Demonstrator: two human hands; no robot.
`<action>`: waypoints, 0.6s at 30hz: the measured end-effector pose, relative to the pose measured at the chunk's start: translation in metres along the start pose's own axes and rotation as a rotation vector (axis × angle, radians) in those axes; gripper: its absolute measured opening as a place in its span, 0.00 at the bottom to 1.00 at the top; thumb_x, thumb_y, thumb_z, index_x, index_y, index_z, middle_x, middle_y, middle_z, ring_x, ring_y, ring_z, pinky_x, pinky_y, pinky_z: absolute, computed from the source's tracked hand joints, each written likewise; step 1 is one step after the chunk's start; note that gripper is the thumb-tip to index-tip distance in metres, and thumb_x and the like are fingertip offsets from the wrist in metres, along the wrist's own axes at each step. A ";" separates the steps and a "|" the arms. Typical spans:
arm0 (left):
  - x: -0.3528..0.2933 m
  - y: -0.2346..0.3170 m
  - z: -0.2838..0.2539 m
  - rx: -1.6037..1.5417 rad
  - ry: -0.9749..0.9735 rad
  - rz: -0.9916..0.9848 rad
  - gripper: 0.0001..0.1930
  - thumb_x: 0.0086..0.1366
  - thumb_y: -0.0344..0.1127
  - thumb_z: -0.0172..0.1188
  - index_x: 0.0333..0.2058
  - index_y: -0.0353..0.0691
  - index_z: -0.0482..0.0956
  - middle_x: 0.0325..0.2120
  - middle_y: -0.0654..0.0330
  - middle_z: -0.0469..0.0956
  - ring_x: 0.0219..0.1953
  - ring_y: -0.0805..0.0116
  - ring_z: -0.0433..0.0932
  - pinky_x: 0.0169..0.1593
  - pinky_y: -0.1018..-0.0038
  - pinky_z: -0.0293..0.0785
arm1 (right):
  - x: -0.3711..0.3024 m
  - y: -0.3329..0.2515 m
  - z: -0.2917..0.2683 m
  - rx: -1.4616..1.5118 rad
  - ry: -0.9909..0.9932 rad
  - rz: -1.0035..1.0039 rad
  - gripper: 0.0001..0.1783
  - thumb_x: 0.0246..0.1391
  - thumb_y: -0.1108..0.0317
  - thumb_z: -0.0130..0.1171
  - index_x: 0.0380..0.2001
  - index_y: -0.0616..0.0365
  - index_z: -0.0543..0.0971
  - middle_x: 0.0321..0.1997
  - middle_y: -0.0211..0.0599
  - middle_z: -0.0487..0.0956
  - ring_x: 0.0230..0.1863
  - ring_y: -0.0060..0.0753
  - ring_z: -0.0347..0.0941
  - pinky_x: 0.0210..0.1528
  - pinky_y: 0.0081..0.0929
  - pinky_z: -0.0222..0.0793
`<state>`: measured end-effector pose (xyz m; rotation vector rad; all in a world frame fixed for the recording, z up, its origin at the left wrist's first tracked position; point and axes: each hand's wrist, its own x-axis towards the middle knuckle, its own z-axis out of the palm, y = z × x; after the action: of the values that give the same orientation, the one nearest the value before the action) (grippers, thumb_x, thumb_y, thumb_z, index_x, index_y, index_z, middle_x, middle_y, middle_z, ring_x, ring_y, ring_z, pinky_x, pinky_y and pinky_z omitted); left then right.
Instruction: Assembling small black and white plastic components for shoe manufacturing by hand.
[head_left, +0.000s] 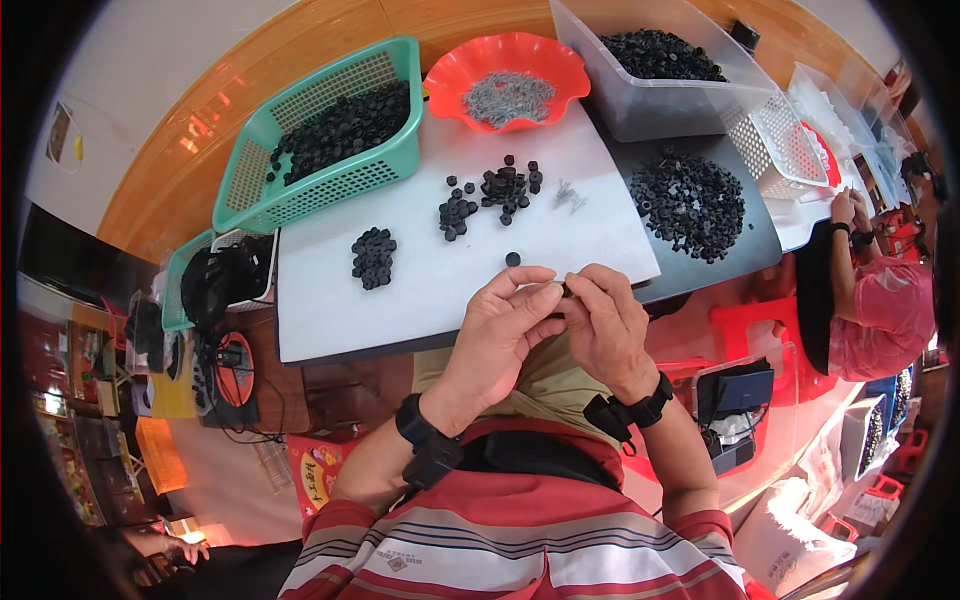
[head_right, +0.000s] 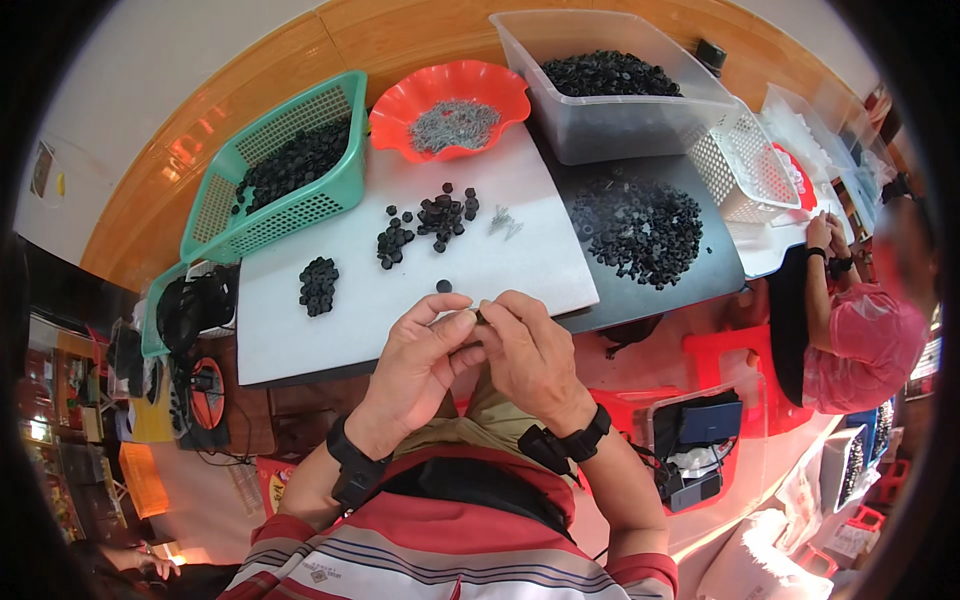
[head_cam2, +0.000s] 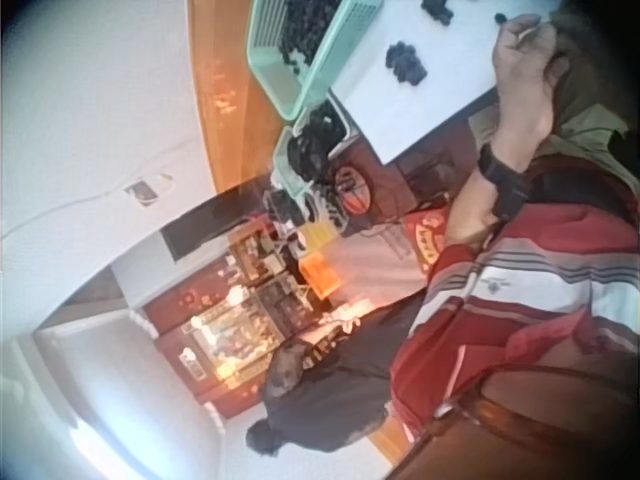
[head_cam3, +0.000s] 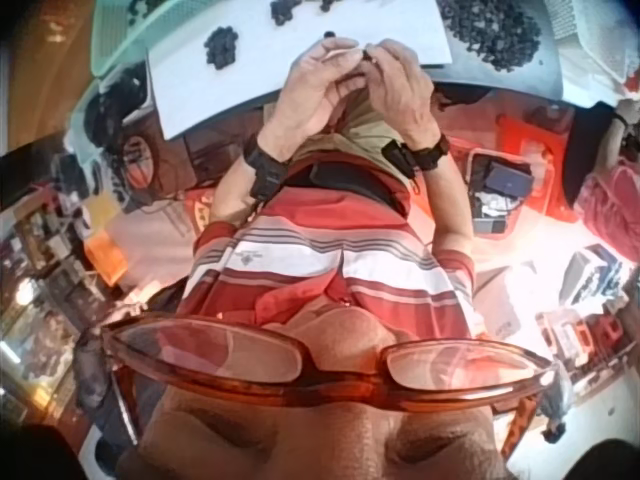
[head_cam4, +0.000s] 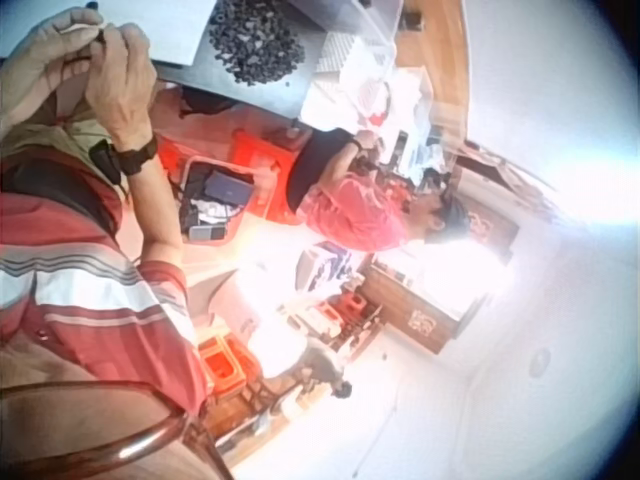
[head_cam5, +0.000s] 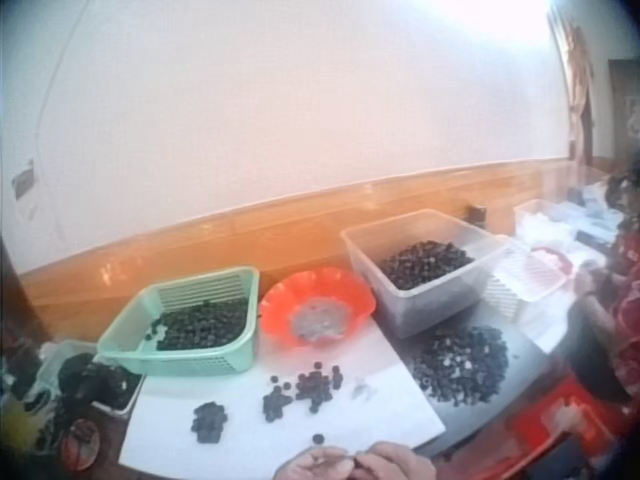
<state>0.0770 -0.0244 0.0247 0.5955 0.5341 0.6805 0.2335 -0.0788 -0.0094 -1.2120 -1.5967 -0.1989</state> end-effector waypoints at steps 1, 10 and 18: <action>-0.001 0.001 0.002 0.062 0.013 0.026 0.13 0.70 0.30 0.63 0.51 0.39 0.76 0.43 0.59 0.83 0.44 0.72 0.82 0.48 0.76 0.81 | -0.001 0.001 0.001 0.014 0.006 0.017 0.20 0.53 0.78 0.67 0.49 0.62 0.76 0.45 0.45 0.78 0.36 0.44 0.80 0.32 0.32 0.78; 0.013 0.024 -0.012 1.299 0.311 0.681 0.14 0.60 0.29 0.70 0.45 0.35 0.83 0.45 0.57 0.83 0.46 0.66 0.81 0.50 0.69 0.77 | 0.002 0.008 -0.007 0.079 0.023 0.120 0.15 0.60 0.77 0.63 0.49 0.63 0.75 0.45 0.45 0.76 0.31 0.34 0.76 0.31 0.27 0.74; 0.028 0.023 -0.029 1.758 0.262 0.706 0.13 0.60 0.33 0.67 0.43 0.35 0.83 0.47 0.56 0.83 0.50 0.53 0.78 0.54 0.62 0.74 | 0.002 0.007 -0.008 0.132 0.005 0.184 0.14 0.61 0.76 0.63 0.49 0.63 0.75 0.45 0.44 0.76 0.31 0.32 0.77 0.32 0.27 0.75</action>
<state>0.0672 0.0193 0.0120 2.4417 1.1491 0.8247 0.2446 -0.0800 -0.0078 -1.2459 -1.4605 0.0208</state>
